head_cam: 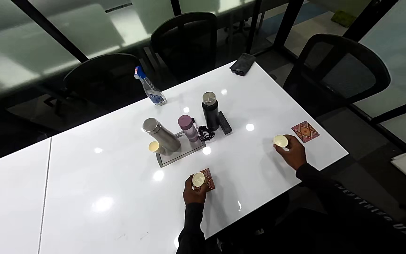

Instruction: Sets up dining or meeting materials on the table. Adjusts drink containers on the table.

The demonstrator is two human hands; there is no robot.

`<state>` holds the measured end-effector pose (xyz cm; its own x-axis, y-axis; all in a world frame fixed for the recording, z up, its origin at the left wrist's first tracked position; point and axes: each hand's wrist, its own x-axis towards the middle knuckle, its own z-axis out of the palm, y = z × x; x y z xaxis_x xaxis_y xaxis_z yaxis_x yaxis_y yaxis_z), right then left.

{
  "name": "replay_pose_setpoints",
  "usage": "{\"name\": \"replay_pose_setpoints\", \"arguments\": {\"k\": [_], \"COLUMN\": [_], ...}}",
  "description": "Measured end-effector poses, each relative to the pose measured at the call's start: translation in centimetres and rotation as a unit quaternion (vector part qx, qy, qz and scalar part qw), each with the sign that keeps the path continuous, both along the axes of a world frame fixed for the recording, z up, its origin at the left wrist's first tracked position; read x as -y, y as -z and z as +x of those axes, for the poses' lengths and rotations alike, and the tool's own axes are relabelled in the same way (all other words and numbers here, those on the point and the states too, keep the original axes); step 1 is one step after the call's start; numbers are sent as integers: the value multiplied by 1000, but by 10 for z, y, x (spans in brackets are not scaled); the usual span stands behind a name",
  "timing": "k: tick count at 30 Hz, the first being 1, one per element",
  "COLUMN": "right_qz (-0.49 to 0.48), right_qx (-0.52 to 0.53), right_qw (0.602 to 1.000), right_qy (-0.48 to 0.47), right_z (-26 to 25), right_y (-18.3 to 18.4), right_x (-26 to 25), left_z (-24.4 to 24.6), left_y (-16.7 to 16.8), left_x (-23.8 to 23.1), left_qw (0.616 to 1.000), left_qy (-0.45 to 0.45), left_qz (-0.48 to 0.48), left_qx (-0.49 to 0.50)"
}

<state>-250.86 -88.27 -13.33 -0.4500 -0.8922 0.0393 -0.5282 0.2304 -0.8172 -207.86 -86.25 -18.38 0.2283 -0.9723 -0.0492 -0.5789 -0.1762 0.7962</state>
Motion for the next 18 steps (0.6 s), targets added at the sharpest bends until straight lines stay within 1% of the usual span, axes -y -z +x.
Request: {"name": "replay_pose_setpoints", "arguments": {"k": [4,7,13,18], "right_qz": [-9,-13,-23,-20], "right_qx": [6,10,14,9], "right_qw": [998,994,984,980], "right_qy": [60,104,174,196], "right_z": [-62,-98,-155,-182], "right_y": [1,-2,9,18], "right_x": [-7,-10,1,20], "left_z": [-6,-6,-13,-15], "left_y": [9,10,17,26], "left_x": [-2,-4,-9,-12], "left_qw": [1000,999,999,998], "left_qy": [0,-1,-8,-26], "left_qz": [-17,-1,7,-6], "left_qx": [23,34,44,64]}}
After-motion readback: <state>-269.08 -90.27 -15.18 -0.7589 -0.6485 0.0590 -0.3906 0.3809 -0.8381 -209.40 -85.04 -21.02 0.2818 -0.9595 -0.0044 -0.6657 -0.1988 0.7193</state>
